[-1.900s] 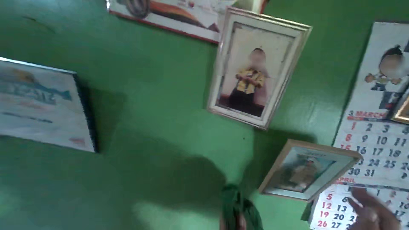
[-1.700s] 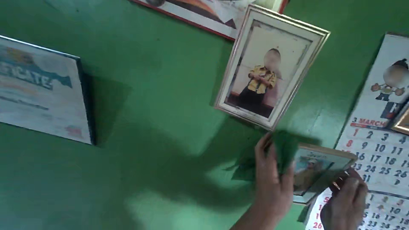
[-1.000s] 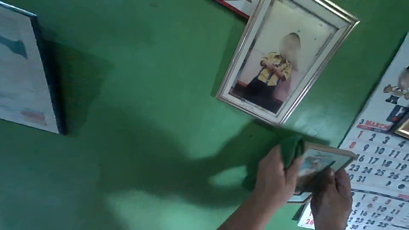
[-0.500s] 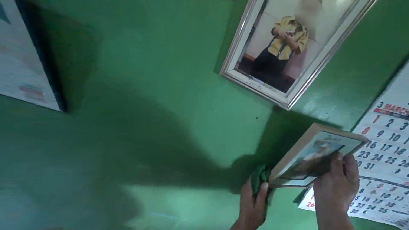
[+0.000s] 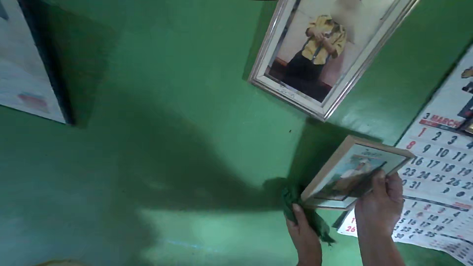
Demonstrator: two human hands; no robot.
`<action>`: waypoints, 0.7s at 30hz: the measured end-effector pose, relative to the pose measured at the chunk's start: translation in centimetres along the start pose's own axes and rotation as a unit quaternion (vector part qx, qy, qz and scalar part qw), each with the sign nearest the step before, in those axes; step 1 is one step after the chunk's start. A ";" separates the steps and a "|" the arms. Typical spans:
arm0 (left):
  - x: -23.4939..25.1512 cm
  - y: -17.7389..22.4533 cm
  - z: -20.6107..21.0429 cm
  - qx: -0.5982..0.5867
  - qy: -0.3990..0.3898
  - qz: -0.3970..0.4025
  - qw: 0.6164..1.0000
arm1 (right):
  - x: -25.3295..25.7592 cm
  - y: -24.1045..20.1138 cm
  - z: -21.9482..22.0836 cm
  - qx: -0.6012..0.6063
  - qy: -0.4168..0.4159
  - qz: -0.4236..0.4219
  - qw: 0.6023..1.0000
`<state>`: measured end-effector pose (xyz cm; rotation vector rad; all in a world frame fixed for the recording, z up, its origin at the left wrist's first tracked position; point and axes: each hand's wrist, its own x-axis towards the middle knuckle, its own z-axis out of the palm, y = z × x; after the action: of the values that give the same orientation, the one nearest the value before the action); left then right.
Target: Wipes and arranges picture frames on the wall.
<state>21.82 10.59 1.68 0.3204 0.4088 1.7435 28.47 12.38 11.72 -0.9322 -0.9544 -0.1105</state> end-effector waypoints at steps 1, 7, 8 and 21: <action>-0.2 0.3 0.1 -0.031 0.011 -0.050 0.998 | 0.1 0.1 -0.1 0.007 -0.001 0.002 1.000; 1.2 0.2 0.1 -0.172 -0.025 -0.184 0.967 | -0.2 0.0 0.1 0.032 0.007 0.057 0.998; 1.1 -0.1 0.4 -0.176 -0.020 -0.190 0.966 | -0.3 -0.1 0.2 0.033 0.010 0.061 0.998; 1.3 0.9 -0.1 -0.116 0.027 -0.107 0.987 | -0.2 0.3 -0.1 0.078 -0.015 0.058 0.995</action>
<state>20.66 11.68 1.98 0.0594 0.2659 1.5729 28.56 12.43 11.30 -0.8443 -0.9205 0.0760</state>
